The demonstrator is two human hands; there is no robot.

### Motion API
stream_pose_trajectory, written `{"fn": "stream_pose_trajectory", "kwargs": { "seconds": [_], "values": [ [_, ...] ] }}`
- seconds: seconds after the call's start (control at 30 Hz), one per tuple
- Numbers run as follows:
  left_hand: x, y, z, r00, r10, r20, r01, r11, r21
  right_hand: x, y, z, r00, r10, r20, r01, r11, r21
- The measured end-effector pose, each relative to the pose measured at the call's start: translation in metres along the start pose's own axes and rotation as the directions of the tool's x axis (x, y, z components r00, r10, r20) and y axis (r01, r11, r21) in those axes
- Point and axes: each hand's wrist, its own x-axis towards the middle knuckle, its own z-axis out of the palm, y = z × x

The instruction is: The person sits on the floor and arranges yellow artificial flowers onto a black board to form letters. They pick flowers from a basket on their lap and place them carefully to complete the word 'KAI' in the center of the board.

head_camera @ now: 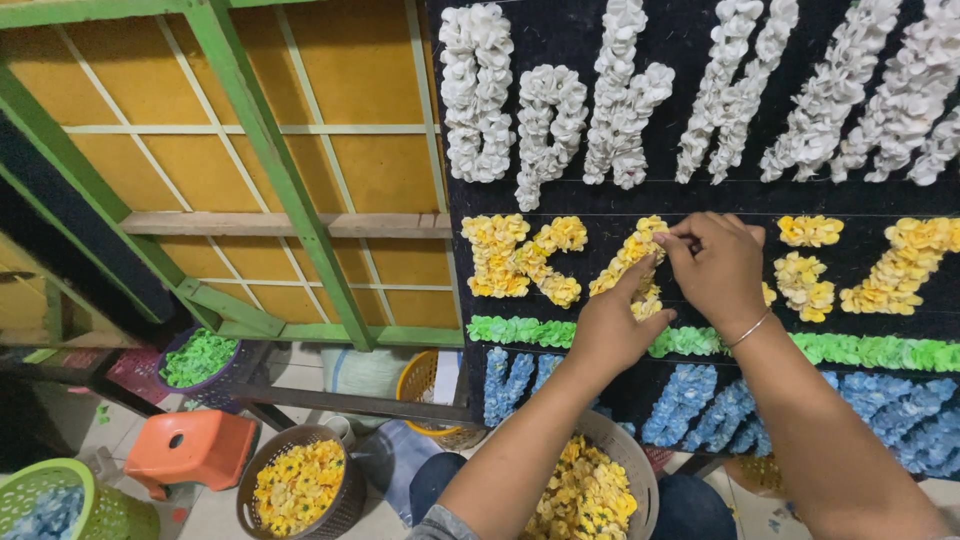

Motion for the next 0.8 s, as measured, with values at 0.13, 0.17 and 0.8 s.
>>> {"fn": "stream_pose_trajectory", "kwargs": {
  "seconds": [0.13, 0.17, 0.8],
  "values": [
    [-0.001, -0.025, -0.006, 0.990, -0.027, -0.135, -0.040, 0.884, -0.465, -0.008, -0.021, -0.039, 0.929, 0.288, 0.231, -0.340, 0.911, 0.235],
    [-0.009, -0.017, -0.013, 0.996, -0.002, -0.095, -0.044, 0.876, -0.480, -0.016, -0.011, -0.038, 0.850, 0.202, 0.486, -0.431, 0.797, 0.424],
    [-0.037, -0.022, 0.002, 0.983, -0.169, -0.068, 0.092, 0.786, -0.611, -0.033, -0.061, -0.072, 0.762, 0.208, 0.613, -0.521, 0.759, 0.390]
  ]
}}
